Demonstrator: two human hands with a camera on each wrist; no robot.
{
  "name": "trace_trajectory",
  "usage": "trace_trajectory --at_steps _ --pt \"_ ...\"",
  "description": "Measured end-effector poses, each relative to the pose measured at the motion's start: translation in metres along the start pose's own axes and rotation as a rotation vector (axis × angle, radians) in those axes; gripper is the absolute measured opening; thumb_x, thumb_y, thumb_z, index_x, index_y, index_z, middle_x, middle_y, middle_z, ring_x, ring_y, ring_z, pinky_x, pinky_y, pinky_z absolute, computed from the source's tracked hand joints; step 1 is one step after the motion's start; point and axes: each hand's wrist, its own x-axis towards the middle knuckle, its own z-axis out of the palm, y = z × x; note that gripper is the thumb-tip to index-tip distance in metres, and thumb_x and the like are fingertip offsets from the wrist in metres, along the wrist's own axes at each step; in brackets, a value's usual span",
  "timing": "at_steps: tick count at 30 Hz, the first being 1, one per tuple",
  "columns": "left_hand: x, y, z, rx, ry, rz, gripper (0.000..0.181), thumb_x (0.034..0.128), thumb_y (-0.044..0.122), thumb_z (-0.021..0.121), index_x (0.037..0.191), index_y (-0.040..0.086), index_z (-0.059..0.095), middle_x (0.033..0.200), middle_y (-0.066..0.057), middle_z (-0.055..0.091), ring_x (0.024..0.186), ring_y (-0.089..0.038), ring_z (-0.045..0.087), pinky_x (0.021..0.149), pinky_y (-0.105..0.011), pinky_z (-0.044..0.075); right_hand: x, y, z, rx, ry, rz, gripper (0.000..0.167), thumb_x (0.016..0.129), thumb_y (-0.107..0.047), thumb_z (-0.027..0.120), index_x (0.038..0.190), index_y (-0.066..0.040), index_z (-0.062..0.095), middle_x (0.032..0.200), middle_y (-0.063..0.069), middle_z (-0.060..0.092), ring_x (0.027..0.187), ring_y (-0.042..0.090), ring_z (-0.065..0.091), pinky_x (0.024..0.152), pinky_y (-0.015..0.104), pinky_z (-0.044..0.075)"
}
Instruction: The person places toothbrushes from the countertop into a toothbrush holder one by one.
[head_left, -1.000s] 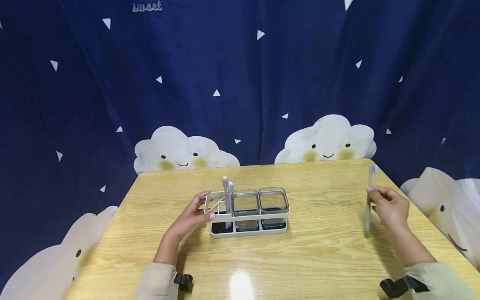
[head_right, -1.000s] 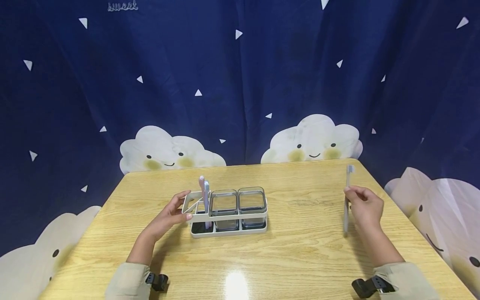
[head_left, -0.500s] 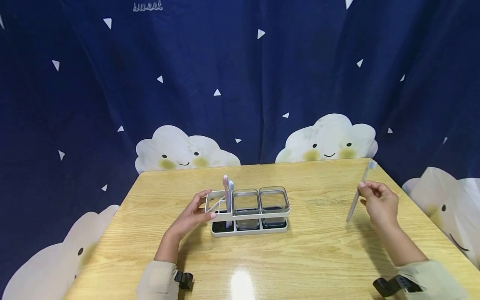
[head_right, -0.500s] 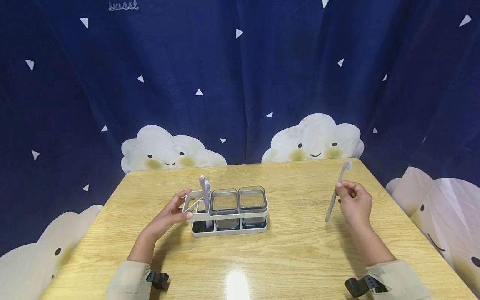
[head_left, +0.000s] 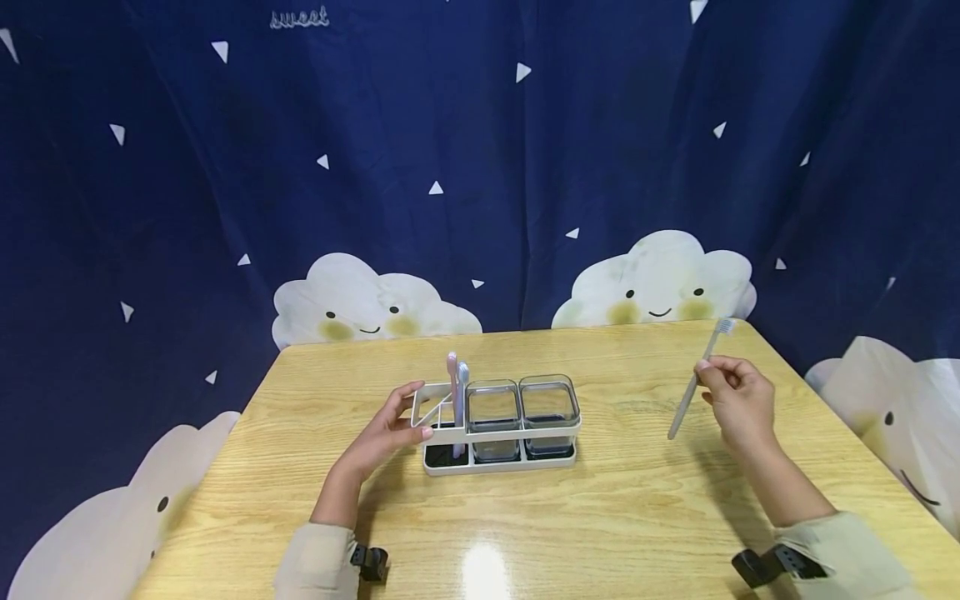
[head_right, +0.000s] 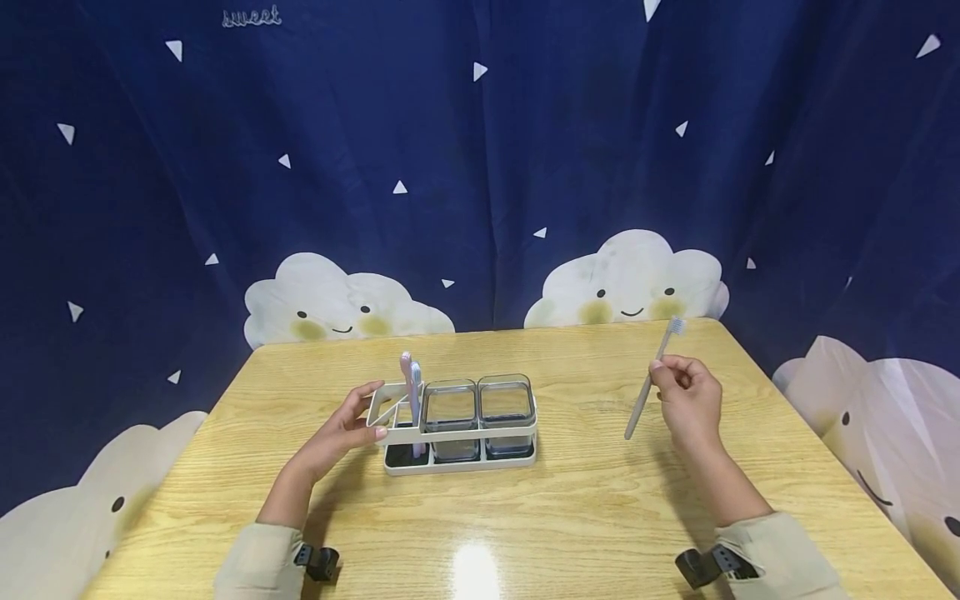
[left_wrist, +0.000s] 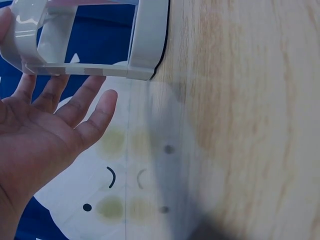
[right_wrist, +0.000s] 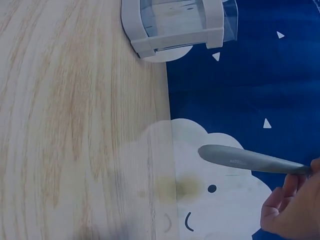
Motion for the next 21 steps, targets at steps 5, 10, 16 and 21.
trace_trajectory --at_steps 5,10,16,21 --pt "-0.001 0.001 0.000 0.000 0.005 -0.010 0.074 0.0852 0.003 0.063 0.146 0.008 0.021 0.137 -0.028 0.028 0.101 -0.029 0.050 0.083 -0.037 0.043 -0.003 -0.011 0.008 -0.005 -0.006 0.064 0.010 0.087 -0.002 0.063 0.090 -0.011 0.065 0.075 -0.007 0.063 0.068 0.001 0.058 0.058 0.014 0.047" --pt "0.007 -0.018 -0.007 -0.017 0.009 -0.004 0.075 0.0853 0.001 0.063 0.146 0.013 0.021 0.136 -0.027 0.028 0.101 -0.029 0.050 0.083 -0.039 0.043 -0.005 -0.013 0.017 -0.033 -0.045 0.050 0.014 0.088 -0.002 0.062 0.092 -0.014 0.067 0.076 -0.007 0.062 0.068 0.002 0.058 0.058 0.014 0.047" --pt "0.010 -0.028 -0.008 -0.032 0.013 0.015 0.074 0.0853 0.004 0.065 0.146 0.017 0.024 0.138 -0.023 0.029 0.103 -0.029 0.051 0.083 -0.038 0.044 -0.011 -0.019 0.033 -0.021 -0.109 0.029 0.009 0.088 -0.003 0.063 0.093 -0.010 0.064 0.078 -0.005 0.061 0.070 0.005 0.057 0.058 0.016 0.047" --pt "0.011 -0.031 -0.007 -0.055 0.010 0.025 0.076 0.0852 0.004 0.065 0.146 0.015 0.022 0.138 -0.022 0.029 0.103 -0.030 0.051 0.084 -0.039 0.044 -0.016 -0.027 0.046 0.002 -0.119 -0.003 0.006 0.086 -0.003 0.065 0.092 -0.006 0.063 0.077 -0.003 0.061 0.067 0.006 0.056 0.056 0.016 0.045"
